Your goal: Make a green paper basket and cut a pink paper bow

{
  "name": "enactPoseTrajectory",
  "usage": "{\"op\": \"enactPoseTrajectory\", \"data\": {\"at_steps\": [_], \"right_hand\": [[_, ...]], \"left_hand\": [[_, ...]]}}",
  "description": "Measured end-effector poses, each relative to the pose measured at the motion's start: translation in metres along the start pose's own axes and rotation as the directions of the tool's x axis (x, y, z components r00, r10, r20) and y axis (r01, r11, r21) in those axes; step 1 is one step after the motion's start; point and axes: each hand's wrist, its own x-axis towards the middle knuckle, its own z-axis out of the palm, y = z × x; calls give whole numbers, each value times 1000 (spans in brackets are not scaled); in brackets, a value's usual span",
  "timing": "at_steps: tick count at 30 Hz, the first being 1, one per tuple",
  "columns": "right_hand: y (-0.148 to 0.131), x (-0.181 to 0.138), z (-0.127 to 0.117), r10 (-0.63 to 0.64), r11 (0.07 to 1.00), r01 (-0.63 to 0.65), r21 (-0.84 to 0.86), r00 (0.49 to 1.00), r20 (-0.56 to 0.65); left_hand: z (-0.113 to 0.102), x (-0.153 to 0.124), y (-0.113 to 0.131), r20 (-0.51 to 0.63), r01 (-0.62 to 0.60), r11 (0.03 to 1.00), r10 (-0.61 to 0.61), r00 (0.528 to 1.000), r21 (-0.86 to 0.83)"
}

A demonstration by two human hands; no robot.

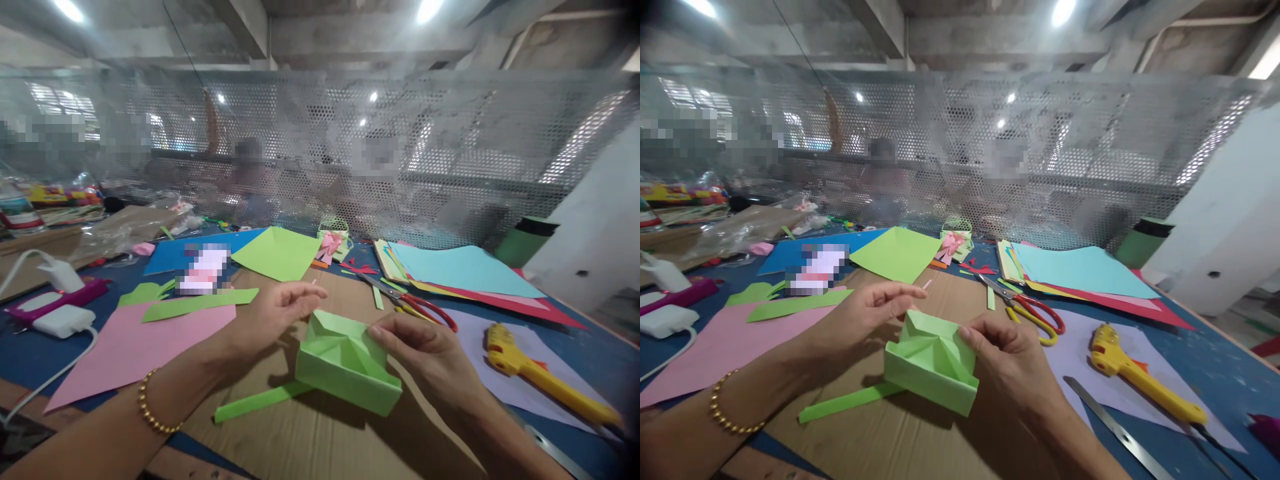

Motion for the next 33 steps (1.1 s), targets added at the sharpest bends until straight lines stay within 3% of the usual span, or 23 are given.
{"op": "enactPoseTrajectory", "data": {"at_steps": [4,7,11,16,22,27,33], "right_hand": [[0,0,-3,36,998,-32,61,997,-64],[-1,-2,-2,27,997,-22,68,996,-81],[1,-5,-1,-1,999,3,50,999,-45],[2,-6,-1,-79,990,75,-117,996,-34],[1,-6,3,-57,979,52,-196,998,-21],[8,-7,8,-101,975,81,-209,991,-85],[8,-9,11,-151,950,101,-295,977,-152]], "left_hand": [[-1,-7,-3,197,67,968,-19,980,-242],[8,-9,-6,289,171,936,-79,954,-308],[19,-3,-11,218,173,950,-117,969,-259],[23,1,-15,130,180,943,-149,980,-279],[22,1,-17,83,163,966,-149,985,-200],[26,-2,-20,99,143,973,-127,987,-180],[32,-3,-19,166,166,944,-121,979,-287]]}}
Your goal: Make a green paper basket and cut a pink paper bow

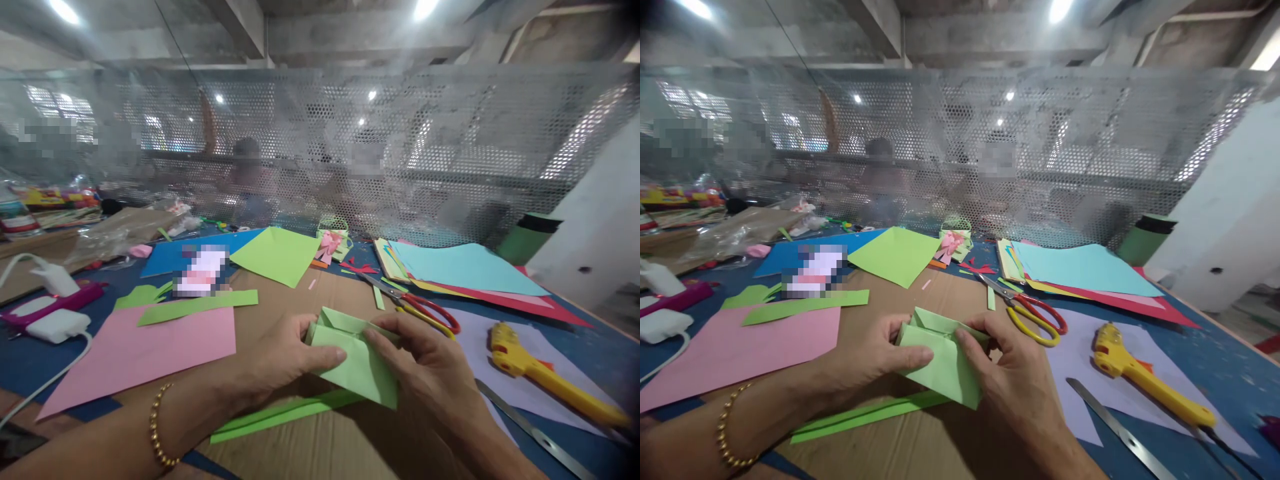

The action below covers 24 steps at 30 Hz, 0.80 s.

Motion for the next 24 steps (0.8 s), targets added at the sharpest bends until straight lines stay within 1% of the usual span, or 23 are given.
{"op": "enactPoseTrajectory", "data": {"at_steps": [2,4,6,8,12,15,19,22,24], "right_hand": [[-2,0,-1,-77,996,75,-57,997,-29],[-4,-1,-1,-189,978,184,-96,981,-41],[-5,-1,-2,-309,948,303,-102,950,-44],[-8,-2,-2,-415,907,409,-99,909,-42],[-10,-3,1,-523,848,514,-132,851,-46],[-7,-3,2,-565,817,554,-162,824,-34],[-2,-5,0,-531,831,526,-183,847,22],[-1,-6,-2,-523,833,524,-179,851,58],[0,-6,-3,-525,829,525,-193,849,60]], "left_hand": [[0,1,2,-29,36,999,-36,999,8],[-1,2,3,-74,54,998,-51,996,37],[-3,3,3,-100,41,998,-36,994,52],[-4,4,3,-88,15,999,-11,996,42],[-5,4,3,-87,6,1000,-4,996,17],[-5,4,6,-139,34,999,-34,990,-6],[-5,4,10,-144,49,999,-51,988,-16],[-7,4,11,-135,27,1000,-28,990,-9],[-7,4,11,-133,-1,1000,2,991,13]]}}
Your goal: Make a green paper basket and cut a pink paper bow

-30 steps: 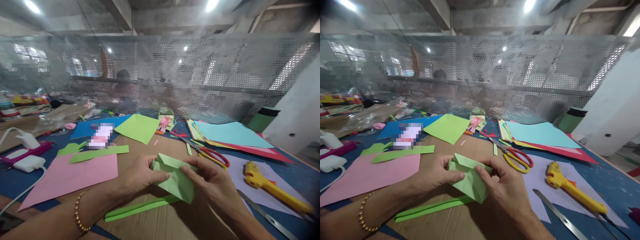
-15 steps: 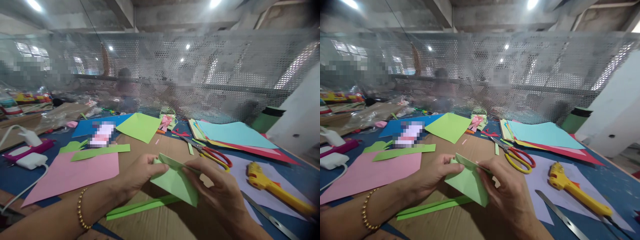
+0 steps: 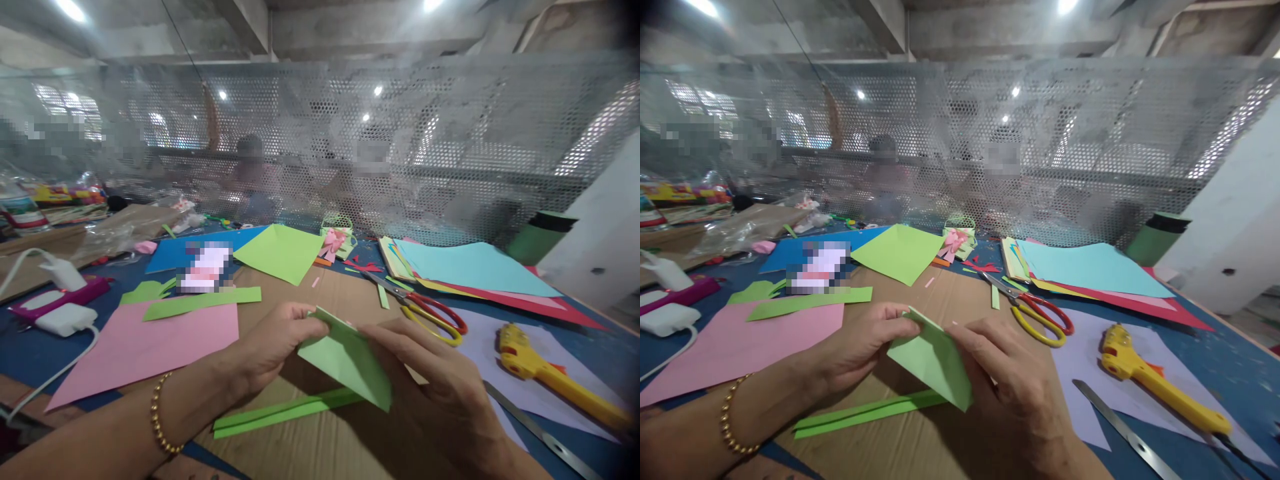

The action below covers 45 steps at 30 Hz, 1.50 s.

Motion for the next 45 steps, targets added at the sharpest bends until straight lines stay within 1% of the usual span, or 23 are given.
{"op": "enactPoseTrajectory", "data": {"at_steps": [4,6,9,13,16,19,22,24,25,26,28,30,32,33,35,37,41,43,45], "right_hand": [[4,0,-5,34,997,-34,-68,999,-9],[5,1,-8,42,996,-41,-75,999,2],[7,4,-9,21,996,-21,-85,1000,3],[10,5,-4,-10,990,6,-143,1000,-25],[12,5,-2,-23,986,14,-167,998,-50],[11,5,-3,6,990,-16,-143,998,-67],[8,5,-5,48,997,-51,-58,998,-42],[7,4,-6,117,993,-117,14,993,-29],[7,4,-6,171,984,-170,48,985,-26],[7,3,-5,239,968,-237,85,971,-20],[8,2,-2,396,898,-393,199,918,29],[9,2,1,523,772,-521,365,846,104],[11,2,4,597,638,-588,496,786,164],[11,2,5,612,592,-604,534,768,191],[12,2,5,614,551,-621,558,755,233],[13,3,5,613,546,-624,559,752,242],[11,5,4,652,534,-619,576,735,184],[10,5,4,646,530,-593,605,745,164],[7,6,3,637,529,-566,632,757,146]], "left_hand": [[-2,-1,-2,-3,-18,999,18,1000,45],[-2,0,-2,-14,-19,998,20,1000,62],[-2,1,-1,-16,-28,996,30,999,79],[-1,1,-1,-18,-21,997,23,1000,80],[-1,1,-3,-22,-14,999,15,1000,47],[-1,2,-5,-37,-13,999,14,999,38],[0,3,-7,-57,-26,997,30,998,67],[0,2,-6,-65,-45,996,50,997,72],[0,2,-6,-72,-56,996,61,996,75],[0,2,-6,-79,-67,995,73,994,79],[-1,2,-6,-88,-82,994,88,992,78],[-1,2,-7,-86,-89,994,94,992,58],[0,3,-9,-95,-94,995,97,991,38],[0,3,-9,-103,-93,995,96,990,35],[1,3,-10,-119,-83,996,87,989,39],[1,4,-10,-123,-73,996,79,989,52],[-1,3,-7,-69,-91,995,94,993,41],[-2,3,-5,-59,-122,992,124,991,30],[-2,2,-3,-73,-151,988,153,986,33]]}}
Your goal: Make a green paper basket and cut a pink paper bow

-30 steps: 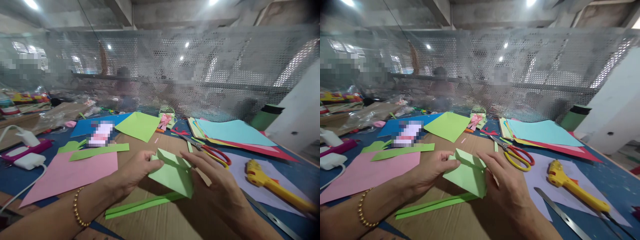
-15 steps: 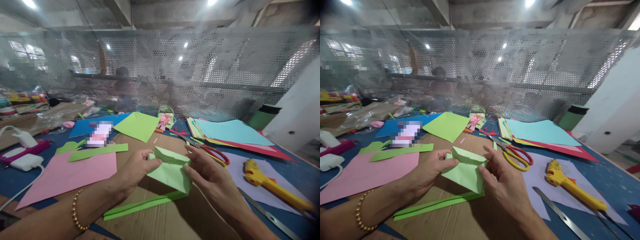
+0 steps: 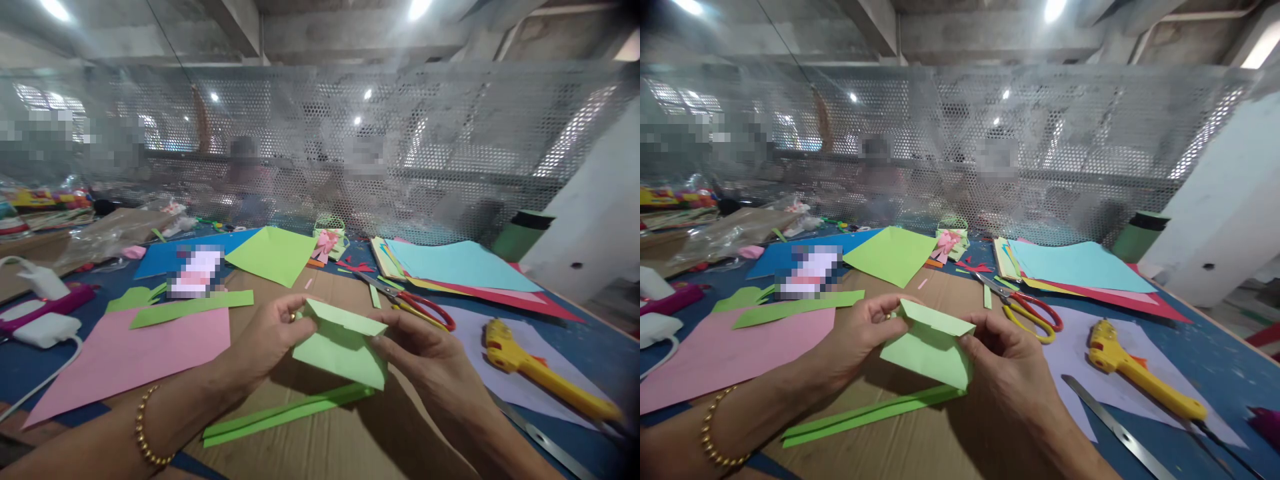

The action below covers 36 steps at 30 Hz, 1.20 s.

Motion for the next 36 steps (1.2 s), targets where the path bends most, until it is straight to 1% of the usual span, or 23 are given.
{"op": "enactPoseTrajectory", "data": {"at_steps": [2,6,11,14,20,22,25,29,31,36], "right_hand": [[-4,-1,1,-17,1000,17,-3,1000,7],[-13,-2,1,-84,995,86,-58,996,43],[-13,-2,-5,-137,985,147,-87,984,110],[-14,-3,-7,-135,986,145,-84,984,114],[-17,-4,-4,-121,981,135,-136,987,106],[-17,-4,-3,-132,978,145,-147,987,92],[-18,-4,-3,-114,981,124,-151,990,78],[-17,-3,0,-92,989,97,-107,994,51],[-15,-3,1,-78,992,83,-96,995,59],[-13,-5,3,5,986,12,-164,995,100]], "left_hand": [[0,-1,3,-12,-16,1000,16,1000,5],[-3,-2,6,-6,11,1000,-11,1000,2],[-9,-2,6,58,30,999,-31,998,9],[-11,-2,10,87,35,999,-37,995,20],[-12,-3,18,137,126,991,-118,984,-48],[-13,-3,18,159,127,991,-117,980,-52],[-15,-5,16,193,121,992,-113,975,-32],[-14,-7,12,121,67,991,-82,989,116],[-12,-7,10,88,43,984,-59,994,174],[-5,-4,7,12,42,991,-44,999,126]]}}
